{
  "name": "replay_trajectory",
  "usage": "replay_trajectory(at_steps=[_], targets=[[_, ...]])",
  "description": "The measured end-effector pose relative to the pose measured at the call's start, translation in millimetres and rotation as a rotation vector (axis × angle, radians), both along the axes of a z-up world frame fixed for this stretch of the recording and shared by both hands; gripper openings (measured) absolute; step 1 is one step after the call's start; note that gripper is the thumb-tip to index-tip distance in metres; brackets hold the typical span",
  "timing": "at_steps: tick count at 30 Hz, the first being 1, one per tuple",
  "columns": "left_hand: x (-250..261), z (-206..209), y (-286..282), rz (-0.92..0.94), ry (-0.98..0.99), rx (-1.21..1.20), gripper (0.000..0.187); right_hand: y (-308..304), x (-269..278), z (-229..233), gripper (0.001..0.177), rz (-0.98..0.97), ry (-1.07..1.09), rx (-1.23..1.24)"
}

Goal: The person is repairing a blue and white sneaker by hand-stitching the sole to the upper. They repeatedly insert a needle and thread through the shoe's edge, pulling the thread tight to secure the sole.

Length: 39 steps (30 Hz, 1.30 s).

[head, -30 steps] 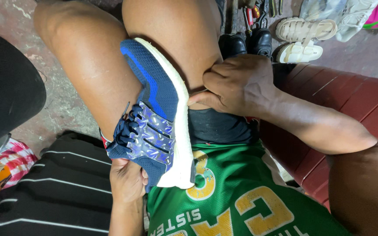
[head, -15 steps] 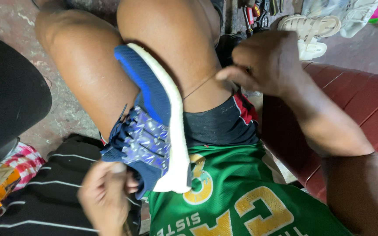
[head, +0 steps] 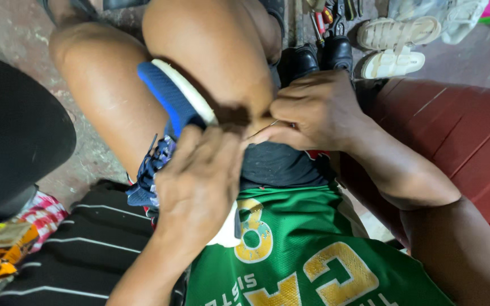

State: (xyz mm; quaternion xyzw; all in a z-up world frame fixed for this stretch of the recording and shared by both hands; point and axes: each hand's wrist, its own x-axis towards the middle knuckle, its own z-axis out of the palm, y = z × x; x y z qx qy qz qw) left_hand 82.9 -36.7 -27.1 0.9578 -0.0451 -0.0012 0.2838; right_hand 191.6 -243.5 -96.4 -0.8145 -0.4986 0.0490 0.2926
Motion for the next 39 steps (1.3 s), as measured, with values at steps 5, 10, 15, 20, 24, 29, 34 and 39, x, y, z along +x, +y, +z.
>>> replay_trajectory(at_steps=[5,10,15,20,24,29,34,39], targets=[[-19,-9,19,0.183,-0.034,-0.406,0.006,18,-14,2,0.046,0.139,0.237,0.123],[-50,-35,41,0.505,-0.067,-1.338,0.022,32,-31,12,0.027,-0.045,0.674,0.281],[-69,-50,63,0.453,-0.156,-1.637,0.028,50,-44,13,0.038,-0.051,0.359,0.271],[-67,-53,64,0.488,-0.192,-1.702,0.035,64,-49,8,0.018,-0.014,0.339,0.273],[-54,-36,60,0.438,-0.106,-1.508,0.044,51,-42,12,0.007,0.113,0.965,0.371],[-38,6,43,0.219,0.066,-0.622,0.049,19,-31,36,0.005,0.013,1.493,0.223],[-20,14,32,0.090,0.086,-0.308,0.081,32,-30,53,0.011,-0.060,0.973,0.153],[-19,8,26,0.100,0.000,-0.264,0.088,59,-33,41,0.007,-0.071,0.366,0.215]])
